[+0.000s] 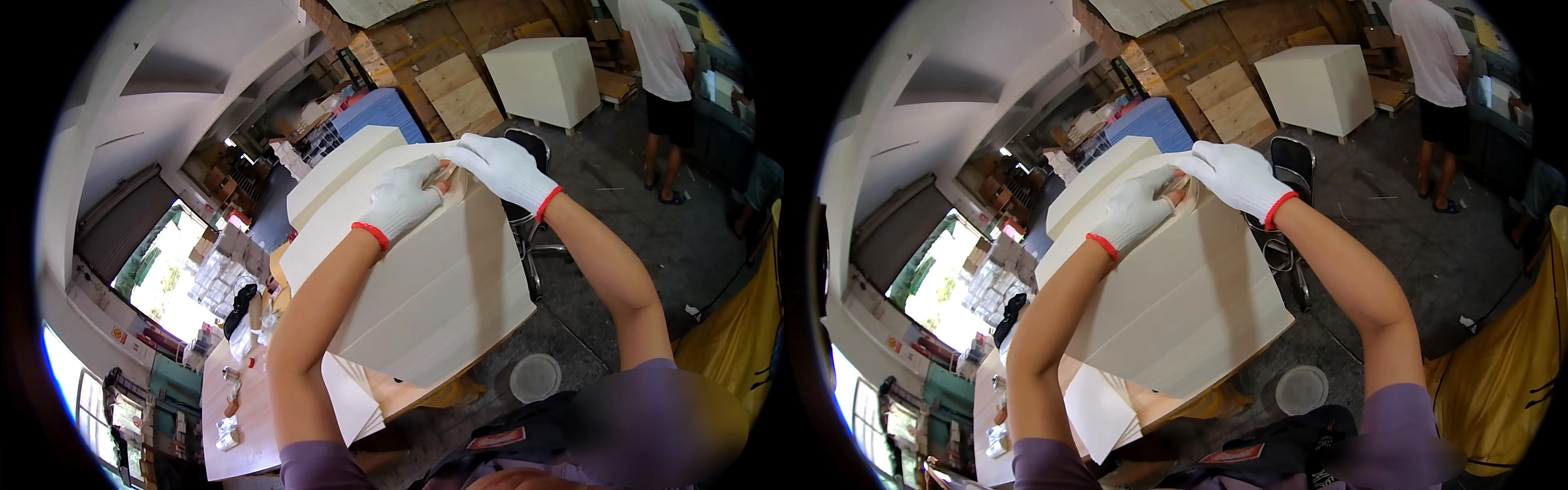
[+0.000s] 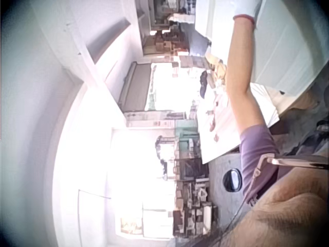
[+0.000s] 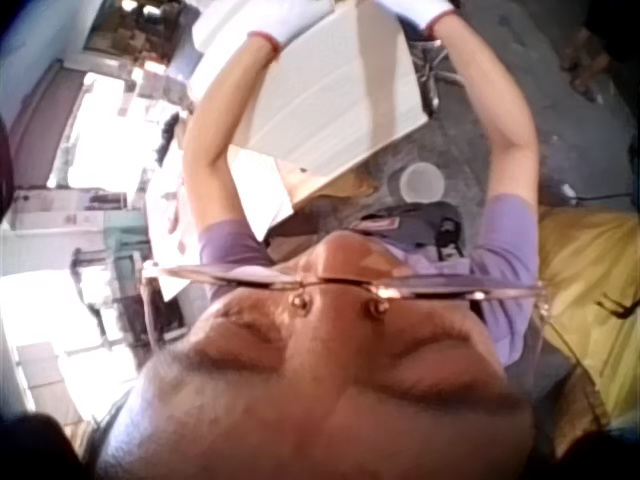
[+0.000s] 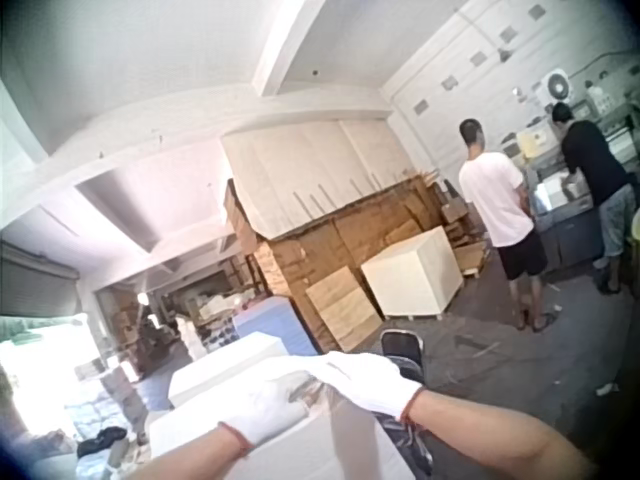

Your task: The person repeatedly picks up small stacks of white paper sheets from a table and places them onto a larger stack. The person wears white gloves and handles the paper with both hands, aligning the edges before stacking. The process is repetitive and continues throughout the clip.

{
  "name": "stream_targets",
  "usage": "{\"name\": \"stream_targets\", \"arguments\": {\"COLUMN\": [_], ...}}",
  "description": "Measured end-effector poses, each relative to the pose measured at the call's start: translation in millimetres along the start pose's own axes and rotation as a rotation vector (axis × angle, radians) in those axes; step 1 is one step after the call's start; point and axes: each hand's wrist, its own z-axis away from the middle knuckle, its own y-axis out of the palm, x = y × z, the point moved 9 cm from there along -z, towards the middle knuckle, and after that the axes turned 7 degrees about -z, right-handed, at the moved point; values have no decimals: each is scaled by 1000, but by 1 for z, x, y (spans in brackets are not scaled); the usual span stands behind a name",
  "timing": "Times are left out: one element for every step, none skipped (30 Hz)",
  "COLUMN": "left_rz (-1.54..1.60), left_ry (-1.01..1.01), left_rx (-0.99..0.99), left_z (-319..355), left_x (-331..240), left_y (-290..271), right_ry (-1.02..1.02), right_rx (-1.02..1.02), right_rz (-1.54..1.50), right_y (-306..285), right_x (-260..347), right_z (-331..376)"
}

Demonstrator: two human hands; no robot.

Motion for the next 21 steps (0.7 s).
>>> {"name": "stream_targets", "arguments": {"left_rz": [63,136,209,282,307,333,359,362,366,369,377,385,393,408,423,438,413,388,364,437,510], "left_ry": [3,18,35,53,76,99,122,87,53,18,34,50,65,56,47,38,43,48,54,67,80], "left_rx": [16,22,28,35,23,11,-1,8,18,28,23,19,14,26,39,51,40,30,19,-28,-75], "left_z": [4,8,14,17,19,19,19,20,21,21,21,21,21,21,21,20,20,20,20,21,20], "left_x": [1,-1,-3,-4,-3,-1,-1,0,-3,-2,-3,-3,-4,-3,-4,-4,-5,-6,-8,-6,-2], "left_y": [0,-3,-5,-6,-7,-7,-8,-6,-4,-3,-4,-5,-6,-5,-5,-5,-6,-8,-9,-10,-8], "right_ry": [75,149,196,243,250,258,267,279,291,303,287,270,253,247,240,234,230,227,224,254,283], "right_rx": [2,-3,-5,-7,-33,-59,-76,-91,-97,-103,-121,-139,-156,-162,-167,-173,-185,-198,-210,-184,-158], "right_rz": [-85,-168,-212,-255,-243,-230,-219,-205,-193,-180,-190,-199,-209,-211,-213,-215,-216,-216,-216,-214,-212], "right_y": [3,5,6,7,7,6,6,5,6,6,6,6,6,6,7,7,7,6,5,7,8], "right_x": [-7,-13,-18,-23,-21,-17,-16,-16,-17,-19,-19,-19,-20,-21,-23,-24,-25,-26,-27,-25,-21], "right_z": [1,2,4,5,7,10,11,12,13,14,15,15,16,16,17,17,17,17,18,18,18]}}
